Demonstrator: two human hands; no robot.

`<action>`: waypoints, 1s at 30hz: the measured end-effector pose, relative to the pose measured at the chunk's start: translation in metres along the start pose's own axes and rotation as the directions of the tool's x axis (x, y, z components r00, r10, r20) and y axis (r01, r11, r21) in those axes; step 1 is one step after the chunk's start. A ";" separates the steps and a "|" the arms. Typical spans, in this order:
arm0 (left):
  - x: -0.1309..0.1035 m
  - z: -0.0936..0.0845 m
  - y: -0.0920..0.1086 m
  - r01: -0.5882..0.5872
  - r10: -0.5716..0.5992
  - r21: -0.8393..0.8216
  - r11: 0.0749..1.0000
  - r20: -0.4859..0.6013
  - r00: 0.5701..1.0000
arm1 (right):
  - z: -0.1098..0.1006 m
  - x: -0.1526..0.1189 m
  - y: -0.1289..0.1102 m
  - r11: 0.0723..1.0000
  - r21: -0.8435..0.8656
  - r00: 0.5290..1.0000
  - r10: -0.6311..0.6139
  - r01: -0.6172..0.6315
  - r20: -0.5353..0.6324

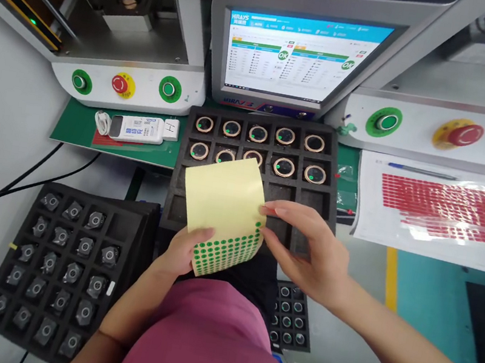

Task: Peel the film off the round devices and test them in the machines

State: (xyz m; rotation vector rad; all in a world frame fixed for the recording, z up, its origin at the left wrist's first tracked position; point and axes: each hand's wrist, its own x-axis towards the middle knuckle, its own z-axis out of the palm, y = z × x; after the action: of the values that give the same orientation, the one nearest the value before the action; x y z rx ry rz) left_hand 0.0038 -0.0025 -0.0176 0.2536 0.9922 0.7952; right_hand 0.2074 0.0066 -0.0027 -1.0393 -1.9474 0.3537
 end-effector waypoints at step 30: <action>0.004 0.004 0.002 0.103 -0.100 -0.085 0.991 0.036 0.994 | 0.013 -0.007 0.012 0.990 -0.084 0.994 -0.108 0.109 0.019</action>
State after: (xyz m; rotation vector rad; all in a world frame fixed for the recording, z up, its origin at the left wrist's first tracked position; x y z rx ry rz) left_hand 0.0068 0.0020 -0.0170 0.1397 0.9308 0.7376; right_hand 0.2052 0.0098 -0.0212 -0.9819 -2.0372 0.2198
